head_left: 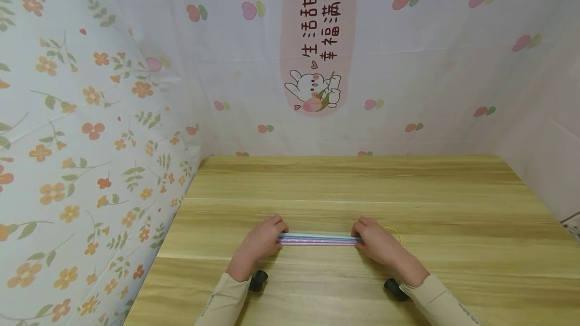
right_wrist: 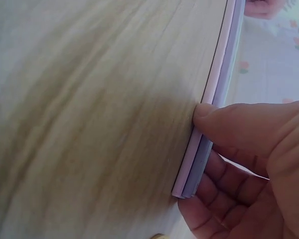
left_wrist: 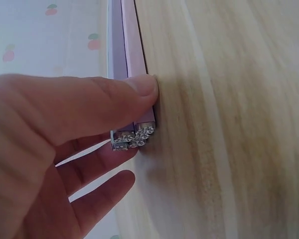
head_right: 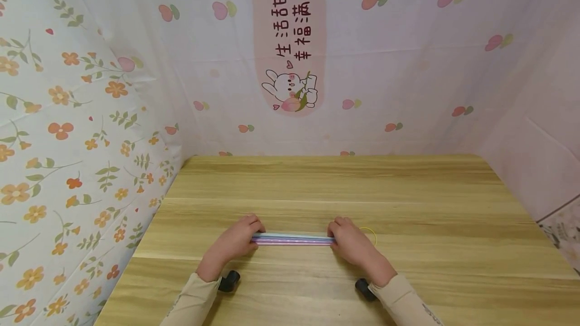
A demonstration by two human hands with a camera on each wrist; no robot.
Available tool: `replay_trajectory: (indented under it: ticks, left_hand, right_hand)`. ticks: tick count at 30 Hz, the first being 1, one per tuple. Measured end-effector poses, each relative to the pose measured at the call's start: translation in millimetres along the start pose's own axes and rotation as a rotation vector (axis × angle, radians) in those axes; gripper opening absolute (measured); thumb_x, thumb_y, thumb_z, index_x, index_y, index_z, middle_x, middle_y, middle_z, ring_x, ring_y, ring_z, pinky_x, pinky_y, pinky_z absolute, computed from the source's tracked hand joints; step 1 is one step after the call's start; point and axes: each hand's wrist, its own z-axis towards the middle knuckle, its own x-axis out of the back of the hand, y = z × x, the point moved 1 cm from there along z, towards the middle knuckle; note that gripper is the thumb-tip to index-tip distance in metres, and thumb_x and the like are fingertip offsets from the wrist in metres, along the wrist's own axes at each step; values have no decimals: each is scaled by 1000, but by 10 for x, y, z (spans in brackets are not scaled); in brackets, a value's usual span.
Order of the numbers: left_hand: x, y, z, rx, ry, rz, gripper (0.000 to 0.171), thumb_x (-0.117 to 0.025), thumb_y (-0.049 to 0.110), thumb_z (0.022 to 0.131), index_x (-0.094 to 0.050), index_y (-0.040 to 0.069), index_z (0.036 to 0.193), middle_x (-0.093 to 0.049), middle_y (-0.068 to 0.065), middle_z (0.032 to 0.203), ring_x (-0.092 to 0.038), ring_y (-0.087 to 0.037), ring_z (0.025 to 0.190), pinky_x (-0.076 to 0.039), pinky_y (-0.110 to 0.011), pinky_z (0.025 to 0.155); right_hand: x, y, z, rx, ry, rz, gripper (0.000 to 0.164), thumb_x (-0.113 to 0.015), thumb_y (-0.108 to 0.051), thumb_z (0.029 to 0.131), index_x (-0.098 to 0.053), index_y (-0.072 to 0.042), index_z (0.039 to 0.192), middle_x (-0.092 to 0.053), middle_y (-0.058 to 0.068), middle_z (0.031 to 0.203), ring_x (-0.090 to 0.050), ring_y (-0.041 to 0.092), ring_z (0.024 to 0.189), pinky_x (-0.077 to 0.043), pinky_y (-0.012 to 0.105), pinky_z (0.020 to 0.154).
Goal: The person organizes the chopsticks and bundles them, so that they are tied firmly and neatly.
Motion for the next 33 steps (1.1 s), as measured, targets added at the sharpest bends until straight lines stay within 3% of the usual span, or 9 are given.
replay_trajectory:
  ticks: [13,19,28,33]
  left_hand:
    - [-21,9,9,-1,10,3,26,-82,7,69,-68,9,91,-55,0,88,-52,-17,81,-47,-27,76]
    - [-29,12,14,-13,10,7,23,-81,6,70,-66,9,87,-55,-1,87,-56,-19,83,-48,-30,77]
    - [-17,42,17,15,-36,-1,23,-80,7,72,-66,9,90,-57,-1,86,-56,-19,82,-49,-31,75]
    - [-13,58,15,27,-23,18,23,-79,6,72,-66,9,90,-57,-1,87,-56,-20,83,-49,-32,72]
  right_hand:
    - [10,-13,8,10,5,2,23,-78,-1,72,-58,-10,80,-50,-3,79,-51,17,77,-46,34,71]
    - [-4,-13,7,23,8,20,24,-77,0,74,-56,-12,78,-49,-5,76,-51,15,76,-45,32,68]
    - [-10,-19,1,-11,-10,38,21,-74,1,75,-57,-12,78,-49,-5,76,-49,14,75,-45,32,68]
    - [-11,-33,-4,-6,14,31,23,-75,2,73,-57,-12,76,-48,-5,77,-50,15,77,-45,34,70]
